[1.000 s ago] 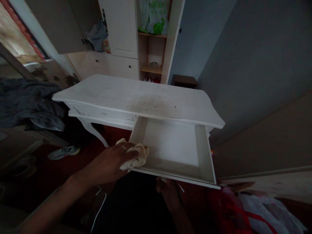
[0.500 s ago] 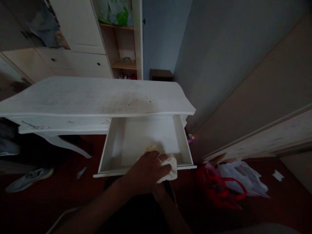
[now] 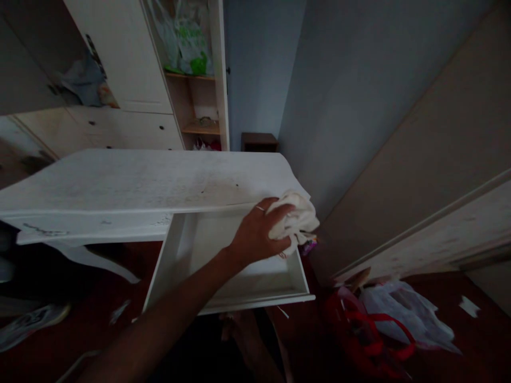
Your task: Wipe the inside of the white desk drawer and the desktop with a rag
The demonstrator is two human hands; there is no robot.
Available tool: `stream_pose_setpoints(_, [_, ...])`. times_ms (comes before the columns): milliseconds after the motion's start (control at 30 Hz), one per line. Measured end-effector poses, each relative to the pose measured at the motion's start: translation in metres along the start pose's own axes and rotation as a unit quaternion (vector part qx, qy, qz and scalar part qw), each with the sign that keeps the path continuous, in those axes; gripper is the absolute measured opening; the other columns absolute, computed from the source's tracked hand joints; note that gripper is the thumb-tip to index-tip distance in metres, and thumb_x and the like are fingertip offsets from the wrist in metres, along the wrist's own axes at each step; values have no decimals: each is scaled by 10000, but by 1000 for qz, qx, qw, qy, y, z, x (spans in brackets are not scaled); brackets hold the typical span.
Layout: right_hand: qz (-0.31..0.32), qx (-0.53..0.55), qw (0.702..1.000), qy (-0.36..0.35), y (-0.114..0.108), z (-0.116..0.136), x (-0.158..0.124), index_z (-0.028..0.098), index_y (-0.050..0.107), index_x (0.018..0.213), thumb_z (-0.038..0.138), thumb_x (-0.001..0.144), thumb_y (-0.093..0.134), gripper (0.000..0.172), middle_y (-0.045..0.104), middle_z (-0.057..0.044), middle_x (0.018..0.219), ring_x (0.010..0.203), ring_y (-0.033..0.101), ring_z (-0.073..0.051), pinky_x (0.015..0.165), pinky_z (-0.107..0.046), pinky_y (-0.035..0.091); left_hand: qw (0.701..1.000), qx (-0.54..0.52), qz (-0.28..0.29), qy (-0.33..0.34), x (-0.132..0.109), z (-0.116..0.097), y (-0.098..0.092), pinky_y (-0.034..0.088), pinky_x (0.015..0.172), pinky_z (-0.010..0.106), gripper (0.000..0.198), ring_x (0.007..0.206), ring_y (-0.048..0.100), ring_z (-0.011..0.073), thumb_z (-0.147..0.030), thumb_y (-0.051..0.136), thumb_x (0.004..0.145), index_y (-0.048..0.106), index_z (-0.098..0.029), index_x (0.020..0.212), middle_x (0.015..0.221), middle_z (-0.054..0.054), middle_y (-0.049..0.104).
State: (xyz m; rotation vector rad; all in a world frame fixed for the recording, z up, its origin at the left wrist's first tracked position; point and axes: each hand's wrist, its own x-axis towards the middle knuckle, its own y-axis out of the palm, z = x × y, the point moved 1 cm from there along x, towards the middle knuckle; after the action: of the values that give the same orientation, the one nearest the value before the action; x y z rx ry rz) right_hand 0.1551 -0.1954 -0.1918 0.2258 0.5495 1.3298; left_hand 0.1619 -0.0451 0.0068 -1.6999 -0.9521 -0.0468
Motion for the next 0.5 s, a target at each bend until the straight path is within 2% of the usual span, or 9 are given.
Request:
stream_pose_setpoints(67, [9, -4, 1000, -10, 3, 3, 3, 176, 616, 1219, 350, 954, 633, 318, 651, -81, 1199, 989, 663, -217, 815, -401, 591, 996, 34, -83, -13, 22, 16, -30, 442, 1105, 424, 655, 1322, 475, 283, -348, 653, 791, 489, -220, 1413, 1436, 114, 479])
stream_pose_setpoints(100, [14, -7, 1000, -14, 4, 4, 4, 179, 616, 1219, 347, 954, 633, 313, 651, -82, 1200, 989, 663, -215, 813, -400, 591, 993, 59, -105, -17, 34, 25, -44, 437, 1106, 425, 658, 1331, 462, 289, -352, 645, 796, 480, -212, 1418, 1437, 111, 473])
stream_pose_setpoints(167, [22, -12, 999, -21, 5, 6, 5, 182, 620, 1212, 347, 953, 635, 307, 653, -79, 1197, 990, 663, -217, 810, -395, 591, 986, 99, -131, -39, 53, 47, -67, 425, 1111, 437, 663, 1336, 454, 290, -352, 627, 809, 453, -232, 1438, 1455, 92, 460])
stream_pose_setpoints(233, [31, -18, 999, -24, 5, 6, 6, 189, 623, 1208, 347, 956, 631, 298, 653, -77, 1197, 993, 662, -216, 810, -391, 590, 981, 125, -135, -67, 66, 74, -80, 427, 1104, 441, 693, 1319, 470, 290, -340, 636, 802, 430, -231, 1454, 1475, 101, 443])
stream_pose_setpoints(300, [41, -24, 999, -25, 4, 6, 6, 192, 624, 1209, 349, 958, 626, 296, 652, -78, 1202, 996, 661, -216, 817, -394, 589, 976, 151, -108, -111, 71, 104, -82, 450, 1073, 446, 738, 1284, 502, 309, -344, 662, 784, 415, -214, 1468, 1473, 134, 443])
stream_pose_setpoints(400, [55, -31, 998, -22, 2, 3, 7, 197, 630, 1206, 349, 953, 632, 295, 650, -79, 1217, 1013, 655, -227, 831, -407, 587, 957, 183, -40, -223, 63, 151, -74, 488, 992, 502, 828, 1262, 522, 378, -401, 671, 793, 335, -178, 1516, 1460, 214, 445])
stream_pose_setpoints(467, [61, -35, 997, -16, 0, 0, 7, 204, 632, 1202, 346, 953, 634, 287, 652, -80, 1218, 1010, 656, -225, 823, -402, 588, 947, 173, -13, -269, 51, 178, -67, 466, 1007, 528, 946, 1290, 502, 417, -530, 657, 806, 248, -89, 1535, 1486, 297, 392])
stream_pose_setpoints(500, [62, -37, 997, -12, -1, -2, 7, 201, 631, 1199, 345, 954, 633, 284, 656, -81, 1209, 996, 659, -217, 810, -394, 590, 946, 164, -17, -280, 44, 190, -66, 441, 1032, 542, 996, 1316, 478, 429, -611, 607, 829, 204, -31, 1530, 1485, 337, 376])
